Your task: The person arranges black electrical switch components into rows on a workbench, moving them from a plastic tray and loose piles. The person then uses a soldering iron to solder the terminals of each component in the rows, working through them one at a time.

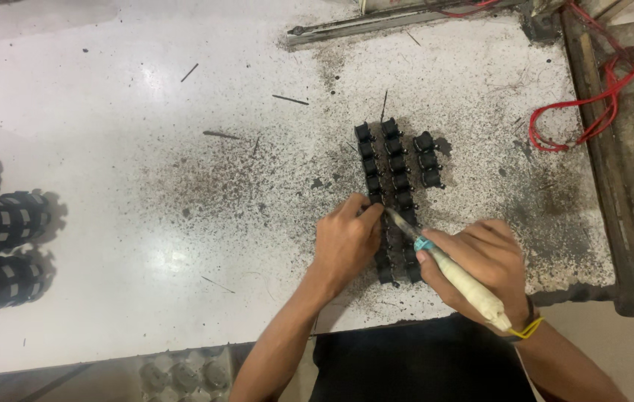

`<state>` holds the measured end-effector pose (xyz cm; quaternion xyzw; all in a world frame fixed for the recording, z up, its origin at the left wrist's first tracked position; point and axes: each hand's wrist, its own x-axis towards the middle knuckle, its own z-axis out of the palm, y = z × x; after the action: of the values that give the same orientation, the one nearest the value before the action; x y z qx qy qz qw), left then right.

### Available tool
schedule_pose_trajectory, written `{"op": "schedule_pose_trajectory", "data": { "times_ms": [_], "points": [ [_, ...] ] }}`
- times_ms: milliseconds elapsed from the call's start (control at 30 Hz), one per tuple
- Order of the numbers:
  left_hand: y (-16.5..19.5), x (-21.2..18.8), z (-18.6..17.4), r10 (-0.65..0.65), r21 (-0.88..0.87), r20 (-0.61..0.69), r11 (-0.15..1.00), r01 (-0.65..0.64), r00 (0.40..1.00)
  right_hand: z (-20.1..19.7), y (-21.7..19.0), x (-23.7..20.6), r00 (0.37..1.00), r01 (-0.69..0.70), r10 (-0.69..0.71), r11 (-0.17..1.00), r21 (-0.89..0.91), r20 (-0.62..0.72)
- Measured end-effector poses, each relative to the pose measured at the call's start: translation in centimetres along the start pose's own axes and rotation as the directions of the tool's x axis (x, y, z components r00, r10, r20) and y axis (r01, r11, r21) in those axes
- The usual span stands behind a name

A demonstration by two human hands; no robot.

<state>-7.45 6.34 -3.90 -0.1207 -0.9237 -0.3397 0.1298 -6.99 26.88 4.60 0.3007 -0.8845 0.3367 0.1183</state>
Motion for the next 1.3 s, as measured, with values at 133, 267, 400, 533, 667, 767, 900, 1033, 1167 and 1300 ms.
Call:
{"op": "schedule_pose_trajectory", "data": {
  "times_ms": [133, 267, 400, 533, 667, 767, 900, 1033, 1167, 1300],
  "points": [
    [-0.2, -0.2, 0.5, 0.027, -0.029, -0.041, 0.999, -0.028, 0.999, -0.6, -1.1, 1.2, 0.998, 0.015, -0.013, 0.999, -0.044, 0.057],
    [0.2, 0.2, 0.9, 0.0, -0.112, -0.05, 0.994, -0.006, 0.999, -0.5, -0.4, 0.7, 0.998, -0.016, 0.018, 0.999, -0.03, 0.056],
    [1.8, 0.3, -2.4, -0.041, -0.091, 0.003, 0.995, 0.041, 0.999, -0.8, 2.4, -1.1, 0.985, -0.166, 0.173, 0.969, 0.185, -0.025],
    [2.5, 0.3, -8.9, 0.049, -0.245, -0.24, 0.963, -0.109, 0.97, 0.1, 4.8, -2.8, 0.925, -0.3, 0.368, 0.857, 0.419, -0.091],
    [1.7, 2.6, -8.7, 0.145, -0.049, -0.39, 0.983, -0.178, 0.909, 1.0, 5.3, -3.4, 0.92, -0.301, 0.374, 0.863, 0.407, -0.113],
    [0.6, 3.7, -4.7, 0.131, 0.132, -0.178, 0.985, -0.108, 0.975, 1.3, 5.4, -3.0, 0.929, -0.285, 0.351, 0.881, 0.377, -0.12],
    [-1.7, 2.5, -1.1, -0.006, 0.054, -0.05, 0.999, 0.009, 0.999, 1.5, 5.6, -2.6, 0.938, -0.273, 0.331, 0.89, 0.365, -0.106],
    [-2.8, 1.6, 0.1, 0.029, 0.043, -0.077, 0.999, -0.026, 0.997, 2.0, 5.7, -2.4, 0.945, -0.262, 0.314, 0.895, 0.361, -0.094],
    [-2.7, 1.8, 0.4, 0.028, 0.042, -0.052, 0.999, -0.026, 0.998, 2.0, 5.0, -1.2, 0.959, -0.233, 0.271, 0.923, 0.307, -0.087],
    [-2.2, 1.7, 0.4, 0.032, 0.053, -0.048, 0.998, -0.03, 0.998, 1.4, 2.7, 0.7, 0.989, -0.127, 0.133, 0.988, 0.092, -0.06]
  ]
}}
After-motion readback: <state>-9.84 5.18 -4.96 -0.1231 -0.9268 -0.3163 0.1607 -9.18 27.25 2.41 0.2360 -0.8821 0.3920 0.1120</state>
